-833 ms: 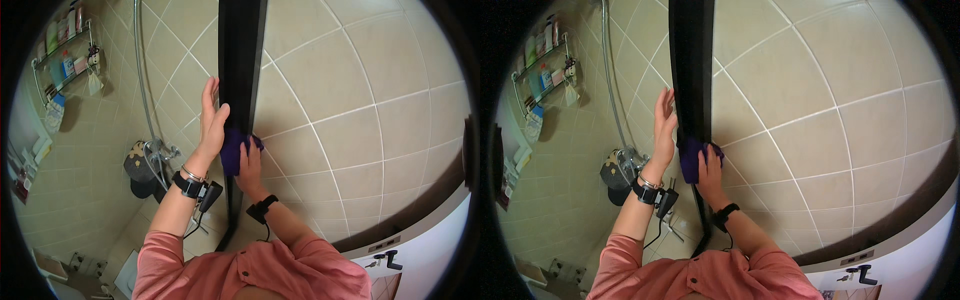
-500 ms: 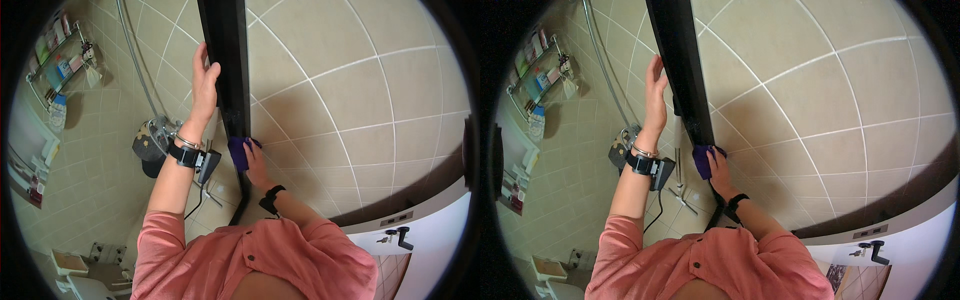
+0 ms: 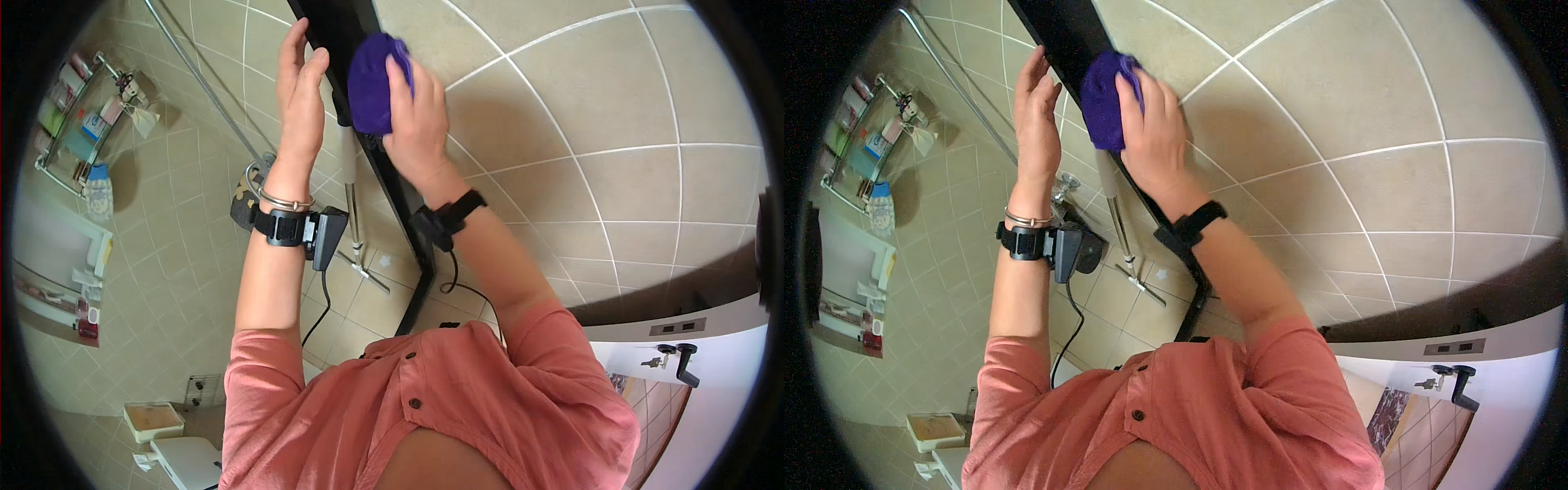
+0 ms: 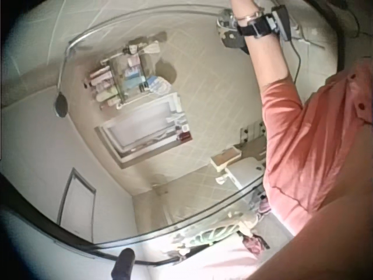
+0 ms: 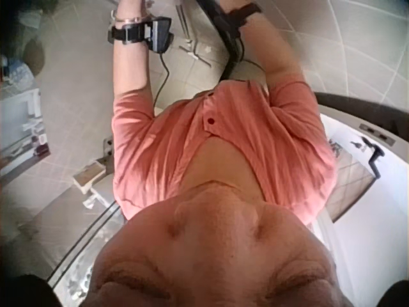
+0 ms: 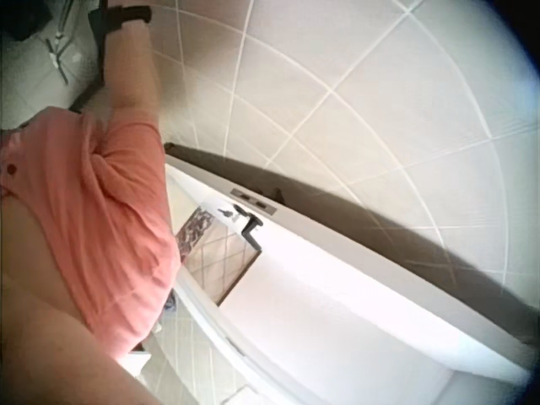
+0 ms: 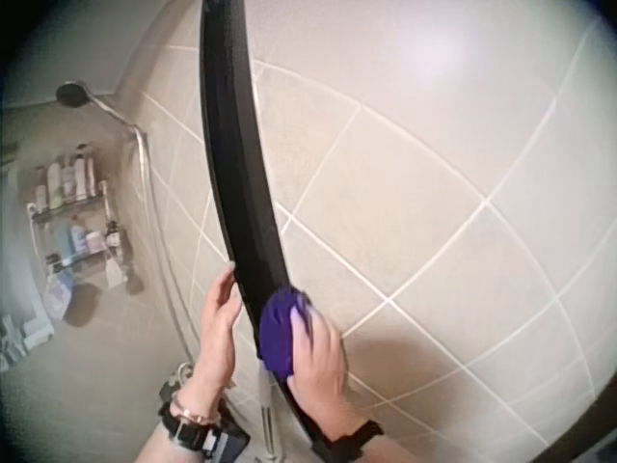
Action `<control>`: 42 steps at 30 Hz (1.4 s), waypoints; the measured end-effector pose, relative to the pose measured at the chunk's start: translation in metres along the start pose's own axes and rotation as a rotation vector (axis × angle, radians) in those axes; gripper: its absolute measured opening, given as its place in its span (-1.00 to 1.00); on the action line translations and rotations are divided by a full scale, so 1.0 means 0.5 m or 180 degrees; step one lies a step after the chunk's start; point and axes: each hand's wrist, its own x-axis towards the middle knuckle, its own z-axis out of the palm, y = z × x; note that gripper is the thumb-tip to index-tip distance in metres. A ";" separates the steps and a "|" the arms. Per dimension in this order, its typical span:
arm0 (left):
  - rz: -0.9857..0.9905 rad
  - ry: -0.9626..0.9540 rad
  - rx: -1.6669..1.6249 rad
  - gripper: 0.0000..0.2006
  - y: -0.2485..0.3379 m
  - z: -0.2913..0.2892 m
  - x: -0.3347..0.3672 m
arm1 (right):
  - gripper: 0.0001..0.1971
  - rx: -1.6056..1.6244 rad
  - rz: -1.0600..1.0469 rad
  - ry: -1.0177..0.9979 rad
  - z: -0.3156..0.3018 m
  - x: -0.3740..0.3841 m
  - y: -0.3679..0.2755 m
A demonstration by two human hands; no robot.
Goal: The person wipes a glass shower door, a white door, and a tiled wall using a purple cloth. The person moves around the bathroom to reach different areas, wiping the surfaces in a systematic manner.
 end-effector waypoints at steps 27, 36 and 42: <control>0.0151 0.0307 0.0928 -0.57 -0.054 -0.051 -0.140 | -0.56 0.1717 0.4156 -0.2692 -0.074 -0.679 0.045; -0.1486 -0.2289 0.0837 -0.21 -0.170 0.062 -0.605 | -0.43 0.4066 0.6052 -0.1330 -0.219 -0.520 -0.068; -0.1198 -0.2562 0.0951 -0.22 -0.229 0.066 -0.631 | -0.29 0.3003 0.5787 -0.2489 -0.335 -0.554 -0.084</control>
